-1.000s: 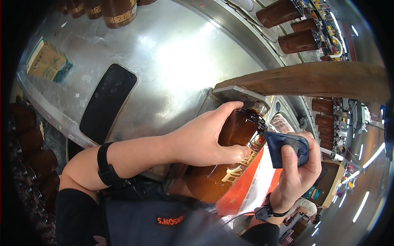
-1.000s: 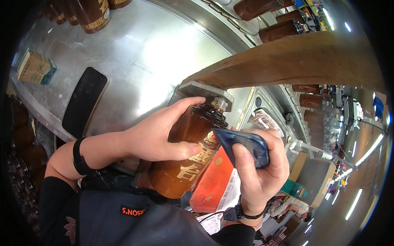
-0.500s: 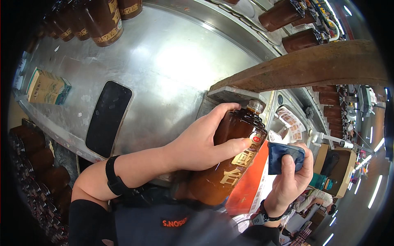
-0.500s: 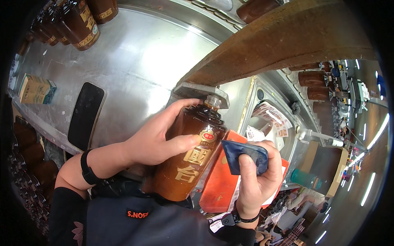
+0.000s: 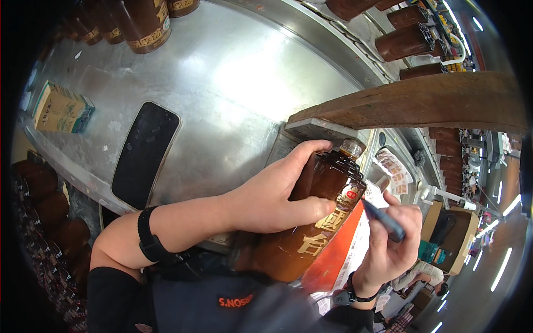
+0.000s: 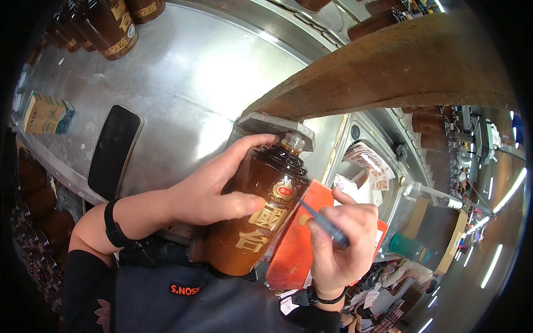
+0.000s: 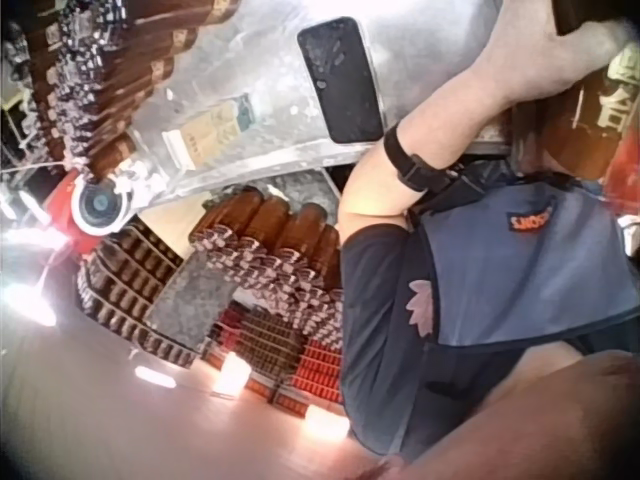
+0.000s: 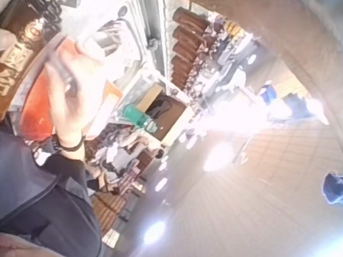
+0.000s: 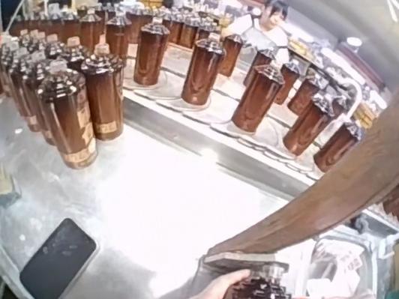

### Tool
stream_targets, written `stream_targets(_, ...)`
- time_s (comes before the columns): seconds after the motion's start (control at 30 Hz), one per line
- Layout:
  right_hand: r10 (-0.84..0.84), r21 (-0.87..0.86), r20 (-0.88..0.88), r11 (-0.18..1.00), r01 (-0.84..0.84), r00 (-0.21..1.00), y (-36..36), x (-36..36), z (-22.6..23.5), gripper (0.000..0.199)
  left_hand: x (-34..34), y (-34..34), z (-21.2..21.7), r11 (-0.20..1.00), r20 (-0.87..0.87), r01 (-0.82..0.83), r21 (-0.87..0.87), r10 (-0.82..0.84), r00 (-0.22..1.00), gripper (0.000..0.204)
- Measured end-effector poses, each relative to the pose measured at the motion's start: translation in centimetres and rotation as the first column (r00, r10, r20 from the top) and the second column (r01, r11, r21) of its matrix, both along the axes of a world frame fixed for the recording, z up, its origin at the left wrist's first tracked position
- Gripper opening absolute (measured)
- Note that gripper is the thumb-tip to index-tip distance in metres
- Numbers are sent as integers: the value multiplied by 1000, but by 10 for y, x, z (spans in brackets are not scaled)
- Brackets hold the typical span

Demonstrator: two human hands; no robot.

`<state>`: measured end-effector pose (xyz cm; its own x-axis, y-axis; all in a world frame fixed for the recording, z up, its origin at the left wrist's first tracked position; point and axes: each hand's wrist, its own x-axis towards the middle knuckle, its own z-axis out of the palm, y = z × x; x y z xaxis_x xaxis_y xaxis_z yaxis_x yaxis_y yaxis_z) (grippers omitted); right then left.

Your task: Labeling brown glass liquor bottles on a production line and cleaning them with a cloth.

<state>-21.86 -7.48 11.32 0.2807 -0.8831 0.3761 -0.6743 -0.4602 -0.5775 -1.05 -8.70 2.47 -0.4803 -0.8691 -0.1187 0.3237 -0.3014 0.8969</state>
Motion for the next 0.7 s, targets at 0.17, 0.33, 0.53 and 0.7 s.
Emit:
stream_targets(0.17,129,-181,-416,958,-221,900,4,10,14,21,-3,1,-3,997,-26,-14,-79,12,1000,86)
stream_targets(0.33,28,-230,-546,956,-182,837,1,16,24,21,-4,2,-4,993,-1,-35,-116,35,999,85)
stream_targets(0.53,114,-196,-593,940,-280,797,-4,20,30,26,-4,4,-5,987,26,-61,-146,65,998,84)
stream_targets(0.7,26,-210,-607,959,-191,794,-5,24,31,23,-5,5,-5,992,-34,-68,-108,64,997,84)
